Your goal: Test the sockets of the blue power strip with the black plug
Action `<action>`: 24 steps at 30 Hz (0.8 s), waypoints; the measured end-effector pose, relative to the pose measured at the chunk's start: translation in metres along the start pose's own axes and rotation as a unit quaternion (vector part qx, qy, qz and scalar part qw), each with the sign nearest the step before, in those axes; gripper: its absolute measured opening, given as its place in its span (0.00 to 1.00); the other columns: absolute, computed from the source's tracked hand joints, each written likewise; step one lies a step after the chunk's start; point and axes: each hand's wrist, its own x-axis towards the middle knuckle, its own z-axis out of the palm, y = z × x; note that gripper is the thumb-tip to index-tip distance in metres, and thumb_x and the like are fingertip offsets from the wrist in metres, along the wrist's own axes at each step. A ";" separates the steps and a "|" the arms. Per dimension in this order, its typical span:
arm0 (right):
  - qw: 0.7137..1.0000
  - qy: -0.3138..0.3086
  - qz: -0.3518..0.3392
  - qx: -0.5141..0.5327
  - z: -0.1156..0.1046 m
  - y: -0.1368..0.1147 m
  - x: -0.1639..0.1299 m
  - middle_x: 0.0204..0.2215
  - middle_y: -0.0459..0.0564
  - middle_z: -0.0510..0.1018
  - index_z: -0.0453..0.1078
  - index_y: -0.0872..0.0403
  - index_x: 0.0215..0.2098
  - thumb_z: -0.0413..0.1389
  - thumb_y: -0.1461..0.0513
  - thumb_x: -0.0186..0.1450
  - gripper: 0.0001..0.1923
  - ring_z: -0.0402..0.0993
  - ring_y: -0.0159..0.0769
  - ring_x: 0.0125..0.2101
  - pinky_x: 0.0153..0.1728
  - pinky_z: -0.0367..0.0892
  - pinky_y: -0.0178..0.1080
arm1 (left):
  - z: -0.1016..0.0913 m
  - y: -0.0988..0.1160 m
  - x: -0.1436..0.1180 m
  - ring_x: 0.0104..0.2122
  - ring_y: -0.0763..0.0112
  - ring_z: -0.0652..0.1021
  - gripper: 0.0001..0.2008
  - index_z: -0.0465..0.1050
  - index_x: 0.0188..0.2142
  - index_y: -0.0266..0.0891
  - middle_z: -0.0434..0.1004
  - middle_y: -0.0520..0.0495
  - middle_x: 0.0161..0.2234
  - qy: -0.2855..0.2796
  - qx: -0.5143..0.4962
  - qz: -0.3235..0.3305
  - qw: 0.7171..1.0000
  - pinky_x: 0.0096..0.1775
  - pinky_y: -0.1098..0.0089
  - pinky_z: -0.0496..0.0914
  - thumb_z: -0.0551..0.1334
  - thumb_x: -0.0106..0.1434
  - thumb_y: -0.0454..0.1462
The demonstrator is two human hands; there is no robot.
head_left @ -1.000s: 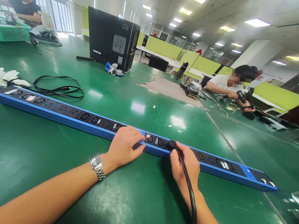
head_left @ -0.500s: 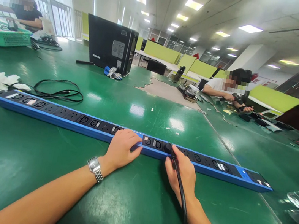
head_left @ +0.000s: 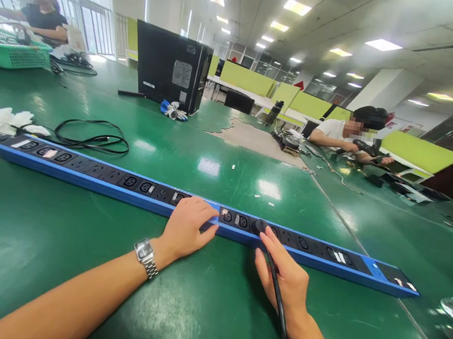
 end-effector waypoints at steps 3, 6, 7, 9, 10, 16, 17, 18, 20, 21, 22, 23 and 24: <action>0.999 -0.018 0.036 0.014 0.000 -0.001 -0.003 0.57 0.55 0.72 0.66 0.48 0.58 0.55 0.62 0.65 0.22 0.81 0.36 0.36 0.37 0.78 0.38 | -0.001 0.001 0.000 0.43 0.61 0.75 0.07 0.74 0.40 0.41 0.79 0.47 0.39 -0.009 0.008 -0.004 1.000 0.49 0.58 0.67 0.63 0.61 0.36; 0.997 0.004 0.075 0.034 0.002 0.001 -0.002 0.53 0.55 0.75 0.65 0.49 0.58 0.56 0.59 0.65 0.23 0.78 0.33 0.30 0.30 0.76 0.37 | -0.001 0.001 0.000 0.45 0.60 0.75 0.10 0.73 0.43 0.42 0.79 0.47 0.42 -0.026 0.028 -0.005 0.999 0.50 0.57 0.67 0.63 0.61 0.37; 0.995 0.024 0.092 0.036 0.002 0.003 0.000 0.50 0.55 0.76 0.66 0.50 0.57 0.57 0.58 0.64 0.23 0.76 0.32 0.29 0.28 0.75 0.37 | -0.001 0.001 0.000 0.46 0.60 0.75 0.12 0.73 0.45 0.42 0.78 0.47 0.44 -0.031 0.033 -0.002 0.999 0.51 0.57 0.66 0.63 0.61 0.37; 0.990 0.056 0.126 0.031 0.003 0.009 0.003 0.44 0.53 0.76 0.67 0.52 0.55 0.60 0.54 0.62 0.24 0.73 0.31 0.26 0.24 0.72 0.35 | 0.000 0.001 -0.001 0.50 0.59 0.74 0.15 0.72 0.48 0.43 0.77 0.46 0.49 -0.036 0.044 0.001 0.998 0.54 0.56 0.65 0.64 0.60 0.38; 0.988 0.063 0.135 0.025 0.004 0.012 0.004 0.41 0.52 0.75 0.68 0.53 0.53 0.60 0.53 0.61 0.24 0.71 0.30 0.25 0.23 0.71 0.35 | 0.001 0.001 -0.002 0.52 0.58 0.73 0.17 0.71 0.50 0.43 0.76 0.46 0.51 -0.037 0.051 0.001 0.998 0.55 0.55 0.64 0.64 0.60 0.38; 0.990 0.040 0.135 -0.008 0.008 0.026 0.014 0.29 0.46 0.73 0.73 0.55 0.44 0.58 0.46 0.62 0.22 0.61 0.27 0.19 0.23 0.65 0.35 | 0.006 0.001 -0.003 0.56 0.56 0.70 0.21 0.69 0.54 0.43 0.74 0.47 0.55 -0.057 0.081 -0.008 0.995 0.58 0.52 0.61 0.63 0.61 0.39; 0.990 0.039 0.138 -0.009 0.009 0.028 0.015 0.29 0.46 0.74 0.73 0.54 0.43 0.58 0.45 0.61 0.23 0.60 0.27 0.19 0.23 0.64 0.35 | 0.006 0.002 -0.002 0.56 0.57 0.71 0.21 0.69 0.54 0.43 0.74 0.47 0.55 -0.058 0.082 -0.009 0.995 0.58 0.52 0.60 0.63 0.61 0.39; 0.989 0.040 0.141 -0.009 0.009 0.029 0.016 0.28 0.45 0.74 0.74 0.54 0.43 0.58 0.44 0.61 0.24 0.60 0.27 0.18 0.22 0.64 0.34 | 0.006 0.002 -0.002 0.56 0.57 0.71 0.20 0.69 0.54 0.43 0.74 0.47 0.55 -0.058 0.083 -0.011 0.995 0.58 0.53 0.60 0.62 0.61 0.39; 0.988 0.039 0.149 -0.004 0.010 0.030 0.016 0.29 0.45 0.74 0.74 0.54 0.44 0.58 0.44 0.61 0.25 0.59 0.27 0.18 0.22 0.63 0.34 | 0.007 0.002 -0.002 0.56 0.57 0.71 0.20 0.69 0.53 0.44 0.74 0.47 0.55 -0.057 0.085 -0.012 0.995 0.58 0.53 0.60 0.62 0.61 0.39; 0.988 0.035 0.153 0.002 0.010 0.031 0.017 0.29 0.46 0.75 0.75 0.54 0.45 0.58 0.45 0.61 0.24 0.59 0.27 0.18 0.22 0.63 0.34 | 0.007 0.003 -0.002 0.56 0.58 0.71 0.20 0.69 0.53 0.44 0.74 0.47 0.55 -0.056 0.086 -0.012 0.995 0.58 0.53 0.60 0.62 0.62 0.39; 0.987 0.031 0.158 0.008 0.010 0.031 0.017 0.30 0.46 0.75 0.75 0.53 0.46 0.58 0.45 0.62 0.24 0.59 0.26 0.18 0.22 0.63 0.34 | 0.007 0.003 -0.002 0.56 0.58 0.71 0.20 0.69 0.53 0.44 0.74 0.47 0.55 -0.056 0.088 -0.012 0.994 0.58 0.53 0.60 0.62 0.62 0.39; 0.986 0.025 0.162 0.014 0.010 0.030 0.017 0.31 0.46 0.76 0.75 0.53 0.48 0.58 0.46 0.62 0.24 0.60 0.26 0.19 0.21 0.63 0.34 | 0.007 0.003 -0.001 0.56 0.58 0.71 0.20 0.69 0.53 0.44 0.74 0.47 0.55 -0.056 0.090 -0.012 0.994 0.58 0.54 0.60 0.62 0.62 0.39; 0.986 0.020 0.164 0.018 0.009 0.029 0.017 0.33 0.46 0.76 0.74 0.52 0.49 0.58 0.46 0.62 0.24 0.60 0.26 0.18 0.21 0.63 0.34 | 0.007 0.003 -0.001 0.56 0.58 0.71 0.20 0.69 0.53 0.44 0.74 0.47 0.55 -0.057 0.093 -0.013 0.994 0.58 0.54 0.60 0.62 0.61 0.40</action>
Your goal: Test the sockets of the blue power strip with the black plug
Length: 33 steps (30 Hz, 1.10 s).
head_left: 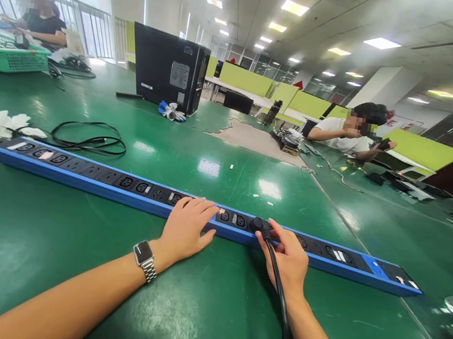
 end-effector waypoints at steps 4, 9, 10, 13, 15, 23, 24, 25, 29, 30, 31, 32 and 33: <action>0.999 0.009 -0.032 -0.039 -0.003 -0.006 0.001 0.39 0.49 0.78 0.72 0.51 0.53 0.58 0.49 0.63 0.24 0.63 0.26 0.19 0.25 0.68 0.35 | 0.000 0.001 0.000 0.56 0.57 0.70 0.20 0.69 0.53 0.43 0.73 0.46 0.56 -0.003 0.010 -0.003 1.000 0.58 0.53 0.59 0.63 0.61 0.40; 0.987 0.041 -0.142 -0.067 -0.004 -0.009 0.005 0.40 0.53 0.79 0.74 0.52 0.46 0.58 0.54 0.63 0.15 0.75 0.41 0.41 0.45 0.71 0.44 | 0.000 0.002 0.000 0.56 0.57 0.71 0.20 0.69 0.54 0.44 0.74 0.46 0.55 -0.003 0.010 -0.001 1.000 0.57 0.53 0.60 0.63 0.61 0.39; 0.985 0.039 -0.158 -0.059 -0.004 -0.008 0.006 0.41 0.53 0.79 0.74 0.52 0.45 0.58 0.56 0.64 0.14 0.75 0.41 0.43 0.47 0.70 0.45 | 0.000 0.002 0.000 0.56 0.56 0.71 0.20 0.69 0.53 0.44 0.74 0.46 0.55 -0.002 0.009 -0.001 1.000 0.57 0.53 0.60 0.63 0.61 0.39; 0.983 0.030 -0.173 -0.045 0.000 -0.005 0.011 0.41 0.53 0.81 0.74 0.52 0.42 0.57 0.59 0.62 0.10 0.75 0.42 0.41 0.46 0.70 0.47 | 0.000 0.001 0.000 0.56 0.56 0.71 0.20 0.69 0.53 0.44 0.74 0.46 0.55 0.000 0.004 0.001 1.000 0.57 0.52 0.60 0.63 0.60 0.39; 0.984 0.026 -0.169 -0.044 0.002 -0.005 0.014 0.40 0.52 0.81 0.74 0.52 0.39 0.57 0.60 0.60 0.09 0.75 0.42 0.39 0.44 0.70 0.48 | 0.000 0.001 -0.001 0.56 0.56 0.71 0.20 0.69 0.53 0.45 0.73 0.46 0.55 0.002 0.002 0.003 1.000 0.58 0.52 0.60 0.63 0.60 0.39; 0.980 -0.008 -0.182 -0.075 -0.002 -0.005 0.018 0.37 0.52 0.82 0.72 0.53 0.38 0.56 0.60 0.60 0.08 0.76 0.41 0.35 0.40 0.68 0.44 | -0.001 0.002 -0.003 0.58 0.56 0.69 0.21 0.69 0.54 0.44 0.72 0.45 0.57 -0.014 0.004 -0.004 1.000 0.59 0.52 0.59 0.63 0.61 0.39; 0.978 -0.009 -0.190 -0.081 -0.002 -0.004 0.017 0.38 0.52 0.82 0.72 0.53 0.39 0.56 0.61 0.60 0.09 0.76 0.41 0.36 0.40 0.67 0.44 | -0.001 0.002 -0.003 0.58 0.56 0.69 0.21 0.69 0.54 0.44 0.72 0.45 0.57 -0.013 0.004 -0.005 1.000 0.59 0.52 0.59 0.63 0.61 0.40; 0.976 -0.008 -0.198 -0.085 -0.002 -0.003 0.015 0.39 0.52 0.82 0.72 0.53 0.39 0.56 0.61 0.60 0.09 0.77 0.41 0.38 0.41 0.67 0.43 | -0.001 0.002 -0.003 0.58 0.56 0.69 0.21 0.69 0.54 0.44 0.72 0.46 0.57 -0.012 0.003 -0.004 1.000 0.59 0.53 0.59 0.63 0.61 0.40; 0.972 -0.039 -0.217 -0.086 -0.008 0.005 0.010 0.44 0.55 0.81 0.72 0.54 0.44 0.55 0.63 0.59 0.14 0.77 0.43 0.45 0.44 0.67 0.45 | 0.000 0.001 -0.003 0.58 0.57 0.69 0.21 0.68 0.54 0.44 0.72 0.46 0.57 -0.005 0.003 0.001 1.000 0.59 0.53 0.59 0.63 0.61 0.39; 0.972 -0.060 -0.213 -0.082 -0.012 0.007 0.011 0.45 0.54 0.81 0.72 0.53 0.45 0.54 0.64 0.59 0.16 0.77 0.43 0.45 0.45 0.67 0.45 | 0.000 0.001 -0.003 0.57 0.57 0.70 0.21 0.68 0.54 0.43 0.72 0.45 0.57 -0.003 0.001 0.001 1.000 0.58 0.52 0.59 0.63 0.61 0.39; 0.972 -0.086 -0.204 -0.075 -0.017 0.008 0.015 0.46 0.54 0.80 0.73 0.53 0.46 0.52 0.64 0.59 0.17 0.77 0.43 0.45 0.45 0.68 0.46 | 0.000 0.001 -0.002 0.57 0.56 0.70 0.21 0.68 0.54 0.43 0.73 0.45 0.56 -0.002 0.000 0.001 1.000 0.58 0.52 0.59 0.63 0.61 0.39; 0.973 -0.116 -0.190 -0.066 -0.023 0.008 0.021 0.46 0.53 0.81 0.74 0.52 0.45 0.51 0.64 0.59 0.18 0.77 0.42 0.45 0.45 0.69 0.45 | 0.000 0.001 -0.002 0.57 0.56 0.70 0.20 0.69 0.53 0.43 0.73 0.45 0.56 -0.002 -0.002 0.001 1.000 0.58 0.52 0.60 0.63 0.61 0.39; 0.972 -0.151 -0.170 -0.058 -0.028 0.007 0.030 0.44 0.51 0.81 0.75 0.52 0.44 0.50 0.65 0.58 0.18 0.78 0.41 0.43 0.44 0.70 0.45 | 0.000 0.001 -0.002 0.57 0.56 0.70 0.20 0.69 0.53 0.43 0.73 0.45 0.56 -0.002 -0.005 0.001 1.000 0.58 0.52 0.60 0.63 0.61 0.39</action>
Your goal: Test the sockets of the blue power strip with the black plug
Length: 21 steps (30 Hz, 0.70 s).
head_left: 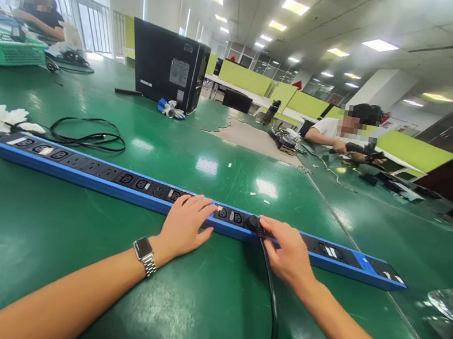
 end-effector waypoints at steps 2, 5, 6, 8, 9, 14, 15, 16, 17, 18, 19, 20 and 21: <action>0.995 -0.079 0.046 0.026 -0.014 0.001 0.019 0.39 0.48 0.83 0.77 0.50 0.40 0.49 0.64 0.58 0.18 0.78 0.39 0.38 0.40 0.71 0.41 | -0.001 0.000 0.000 0.57 0.56 0.70 0.20 0.69 0.53 0.43 0.73 0.45 0.56 -0.002 -0.005 -0.001 1.000 0.58 0.52 0.60 0.63 0.61 0.39; 0.968 -0.197 0.156 -0.001 -0.018 -0.007 0.057 0.29 0.46 0.82 0.78 0.51 0.30 0.50 0.59 0.60 0.13 0.76 0.38 0.31 0.32 0.68 0.37 | -0.003 -0.001 -0.001 0.58 0.56 0.70 0.21 0.67 0.55 0.43 0.73 0.45 0.56 -0.007 -0.012 -0.002 1.000 0.58 0.52 0.61 0.62 0.61 0.38; 0.956 -0.221 0.193 -0.018 -0.013 -0.011 0.069 0.28 0.48 0.82 0.77 0.52 0.28 0.49 0.57 0.62 0.15 0.76 0.38 0.30 0.31 0.66 0.37 | -0.004 -0.001 -0.001 0.58 0.56 0.70 0.21 0.67 0.55 0.43 0.73 0.45 0.56 -0.007 -0.014 -0.002 1.000 0.58 0.52 0.61 0.62 0.62 0.38; 0.929 -0.269 0.247 -0.061 0.002 -0.020 0.088 0.29 0.51 0.81 0.77 0.53 0.28 0.47 0.51 0.65 0.21 0.76 0.39 0.31 0.31 0.65 0.37 | -0.005 -0.004 -0.001 0.57 0.56 0.71 0.21 0.67 0.55 0.43 0.74 0.44 0.55 -0.005 -0.019 0.001 1.000 0.58 0.53 0.62 0.61 0.62 0.38; 0.924 -0.276 0.256 -0.067 0.011 -0.024 0.094 0.30 0.53 0.82 0.77 0.54 0.29 0.46 0.49 0.66 0.23 0.76 0.40 0.31 0.31 0.65 0.37 | -0.006 -0.006 -0.001 0.56 0.57 0.71 0.21 0.67 0.55 0.43 0.75 0.44 0.54 -0.002 -0.022 0.003 1.000 0.57 0.54 0.63 0.61 0.62 0.37; 0.912 -0.322 0.247 -0.056 0.037 -0.028 0.102 0.35 0.56 0.82 0.79 0.55 0.31 0.46 0.47 0.67 0.26 0.77 0.42 0.35 0.34 0.66 0.38 | -0.011 -0.013 0.002 0.51 0.60 0.75 0.14 0.70 0.50 0.42 0.78 0.44 0.49 0.011 -0.006 0.002 1.000 0.53 0.58 0.66 0.59 0.65 0.39; 0.910 -0.333 0.241 -0.053 0.036 -0.028 0.101 0.35 0.56 0.82 0.79 0.55 0.31 0.46 0.47 0.67 0.26 0.77 0.42 0.36 0.35 0.66 0.37 | -0.013 -0.014 0.004 0.51 0.59 0.74 0.14 0.70 0.50 0.41 0.78 0.44 0.49 0.010 0.005 -0.003 1.000 0.53 0.57 0.66 0.58 0.66 0.41; 0.908 -0.342 0.237 -0.052 0.035 -0.028 0.100 0.35 0.57 0.82 0.79 0.55 0.30 0.46 0.46 0.67 0.27 0.78 0.42 0.36 0.36 0.66 0.37 | -0.014 -0.015 0.005 0.52 0.58 0.74 0.14 0.70 0.49 0.41 0.77 0.43 0.49 0.010 0.019 -0.012 1.000 0.53 0.56 0.65 0.57 0.67 0.43; 0.906 -0.349 0.235 -0.053 0.034 -0.028 0.100 0.35 0.58 0.82 0.79 0.55 0.29 0.45 0.46 0.67 0.28 0.78 0.43 0.37 0.36 0.66 0.37 | -0.015 -0.017 0.007 0.53 0.57 0.73 0.16 0.71 0.49 0.40 0.77 0.42 0.49 0.013 0.036 -0.024 0.999 0.54 0.54 0.64 0.57 0.67 0.45; 0.903 -0.354 0.235 -0.056 0.033 -0.028 0.100 0.34 0.59 0.82 0.79 0.56 0.28 0.45 0.45 0.67 0.29 0.78 0.44 0.37 0.36 0.66 0.37 | -0.015 -0.018 0.008 0.54 0.55 0.72 0.17 0.71 0.49 0.39 0.77 0.41 0.50 0.018 0.053 -0.038 0.998 0.55 0.52 0.62 0.56 0.68 0.46; 0.902 -0.357 0.237 -0.060 0.032 -0.028 0.101 0.34 0.60 0.82 0.78 0.56 0.28 0.44 0.45 0.67 0.30 0.78 0.45 0.36 0.36 0.66 0.38 | -0.016 -0.020 0.009 0.54 0.53 0.72 0.18 0.71 0.49 0.38 0.77 0.39 0.50 0.021 0.069 -0.052 0.996 0.56 0.50 0.61 0.55 0.68 0.47; 0.900 -0.358 0.239 -0.065 0.033 -0.028 0.101 0.34 0.61 0.81 0.78 0.57 0.28 0.43 0.44 0.67 0.31 0.78 0.45 0.37 0.36 0.66 0.38 | -0.016 -0.022 0.010 0.53 0.51 0.72 0.19 0.72 0.48 0.37 0.77 0.38 0.49 0.020 0.080 -0.061 0.995 0.56 0.48 0.59 0.55 0.68 0.48; 0.899 -0.357 0.242 -0.069 0.033 -0.028 0.102 0.34 0.62 0.81 0.78 0.58 0.29 0.43 0.44 0.67 0.32 0.78 0.46 0.37 0.36 0.66 0.39 | -0.017 -0.023 0.011 0.52 0.51 0.73 0.20 0.72 0.47 0.37 0.78 0.37 0.48 0.015 0.089 -0.066 0.994 0.56 0.48 0.59 0.54 0.68 0.49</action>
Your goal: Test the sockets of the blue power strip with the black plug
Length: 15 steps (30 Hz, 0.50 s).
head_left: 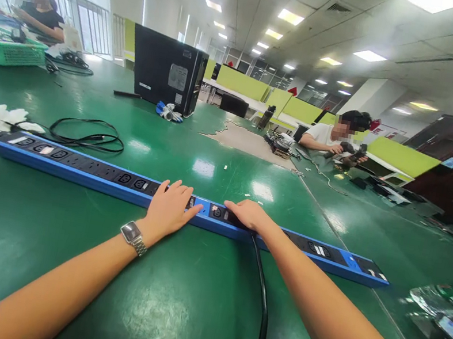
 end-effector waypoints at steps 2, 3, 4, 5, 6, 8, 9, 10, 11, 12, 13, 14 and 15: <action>1.000 0.005 0.008 -0.003 0.001 -0.001 0.002 0.37 0.64 0.81 0.78 0.59 0.32 0.42 0.44 0.67 0.33 0.78 0.48 0.39 0.37 0.66 0.40 | 0.000 -0.003 0.002 0.49 0.53 0.75 0.20 0.73 0.44 0.36 0.78 0.37 0.45 -0.017 0.010 0.006 1.000 0.55 0.51 0.61 0.54 0.68 0.50; 1.000 0.009 0.010 -0.002 0.002 -0.001 0.003 0.38 0.64 0.81 0.78 0.60 0.32 0.42 0.44 0.67 0.33 0.77 0.48 0.40 0.38 0.66 0.40 | -0.001 -0.005 0.002 0.47 0.54 0.75 0.20 0.73 0.43 0.36 0.78 0.38 0.44 -0.025 0.016 0.011 1.000 0.53 0.53 0.62 0.53 0.68 0.50; 1.000 0.012 0.013 0.000 0.003 -0.001 0.004 0.38 0.65 0.81 0.78 0.60 0.33 0.42 0.44 0.67 0.33 0.77 0.48 0.41 0.38 0.66 0.40 | -0.002 -0.006 0.003 0.46 0.54 0.75 0.21 0.74 0.42 0.37 0.78 0.38 0.43 -0.030 0.022 0.015 0.999 0.52 0.54 0.63 0.53 0.68 0.51; 1.000 0.015 0.015 0.004 0.004 -0.001 0.005 0.38 0.65 0.81 0.78 0.60 0.33 0.42 0.44 0.67 0.33 0.77 0.48 0.41 0.39 0.66 0.40 | -0.002 -0.007 0.004 0.46 0.55 0.75 0.21 0.74 0.42 0.37 0.78 0.39 0.42 -0.035 0.029 0.016 0.999 0.51 0.56 0.63 0.53 0.68 0.51; 1.000 0.017 0.017 0.010 0.005 -0.001 0.006 0.38 0.65 0.81 0.78 0.59 0.32 0.42 0.44 0.67 0.32 0.77 0.48 0.41 0.39 0.66 0.40 | -0.003 -0.008 0.005 0.45 0.55 0.75 0.21 0.74 0.42 0.37 0.78 0.39 0.41 -0.039 0.035 0.016 0.998 0.50 0.57 0.63 0.53 0.68 0.51; 0.999 0.023 0.022 0.026 0.006 0.001 0.007 0.37 0.65 0.81 0.77 0.59 0.29 0.44 0.44 0.66 0.31 0.77 0.49 0.41 0.39 0.66 0.41 | -0.004 -0.009 0.005 0.44 0.56 0.75 0.21 0.73 0.42 0.38 0.78 0.40 0.41 -0.045 0.041 0.016 0.998 0.49 0.57 0.63 0.52 0.68 0.51; 0.999 0.026 0.024 0.037 0.006 0.002 0.007 0.36 0.65 0.81 0.77 0.58 0.27 0.45 0.44 0.66 0.30 0.77 0.49 0.40 0.38 0.66 0.41 | -0.004 -0.009 0.006 0.44 0.56 0.75 0.21 0.73 0.42 0.38 0.78 0.40 0.40 -0.045 0.040 0.016 0.998 0.48 0.57 0.63 0.52 0.68 0.51; 0.998 0.029 0.026 0.049 0.007 0.003 0.007 0.34 0.65 0.81 0.76 0.58 0.25 0.47 0.44 0.65 0.29 0.77 0.50 0.39 0.38 0.66 0.41 | -0.003 -0.009 0.005 0.44 0.56 0.75 0.21 0.73 0.42 0.38 0.78 0.41 0.40 -0.043 0.038 0.017 0.998 0.48 0.57 0.63 0.52 0.68 0.51; 0.997 0.035 0.028 0.064 0.007 0.004 0.008 0.33 0.64 0.81 0.75 0.57 0.23 0.48 0.44 0.64 0.29 0.77 0.49 0.38 0.37 0.66 0.41 | -0.003 -0.009 0.005 0.43 0.56 0.74 0.21 0.73 0.42 0.38 0.78 0.40 0.40 -0.038 0.037 0.019 0.998 0.48 0.57 0.63 0.52 0.68 0.51; 0.995 0.042 0.030 0.081 0.007 0.005 0.008 0.31 0.63 0.81 0.74 0.56 0.22 0.48 0.44 0.64 0.28 0.78 0.49 0.37 0.37 0.66 0.41 | -0.002 -0.008 0.004 0.43 0.56 0.74 0.21 0.73 0.42 0.38 0.78 0.40 0.40 -0.032 0.038 0.022 0.999 0.48 0.57 0.63 0.52 0.69 0.51; 0.993 0.053 0.030 0.101 0.007 0.005 0.008 0.30 0.61 0.81 0.74 0.56 0.21 0.48 0.44 0.64 0.28 0.78 0.47 0.36 0.37 0.67 0.40 | 0.000 -0.008 0.004 0.43 0.55 0.74 0.21 0.73 0.42 0.38 0.77 0.40 0.40 -0.024 0.042 0.024 0.999 0.48 0.56 0.62 0.51 0.69 0.51; 0.990 0.066 0.028 0.125 0.007 0.006 0.007 0.30 0.60 0.81 0.74 0.55 0.22 0.47 0.44 0.65 0.29 0.78 0.45 0.35 0.37 0.67 0.40 | 0.001 -0.008 0.003 0.43 0.55 0.74 0.21 0.73 0.43 0.38 0.77 0.40 0.40 -0.017 0.048 0.026 0.998 0.48 0.56 0.62 0.51 0.69 0.50; 0.985 0.079 0.025 0.150 0.008 0.007 0.006 0.31 0.58 0.82 0.75 0.55 0.23 0.44 0.44 0.66 0.30 0.78 0.43 0.35 0.37 0.68 0.39 | 0.002 -0.007 0.002 0.43 0.55 0.74 0.21 0.73 0.43 0.37 0.77 0.39 0.40 -0.011 0.056 0.027 0.998 0.48 0.56 0.62 0.51 0.69 0.50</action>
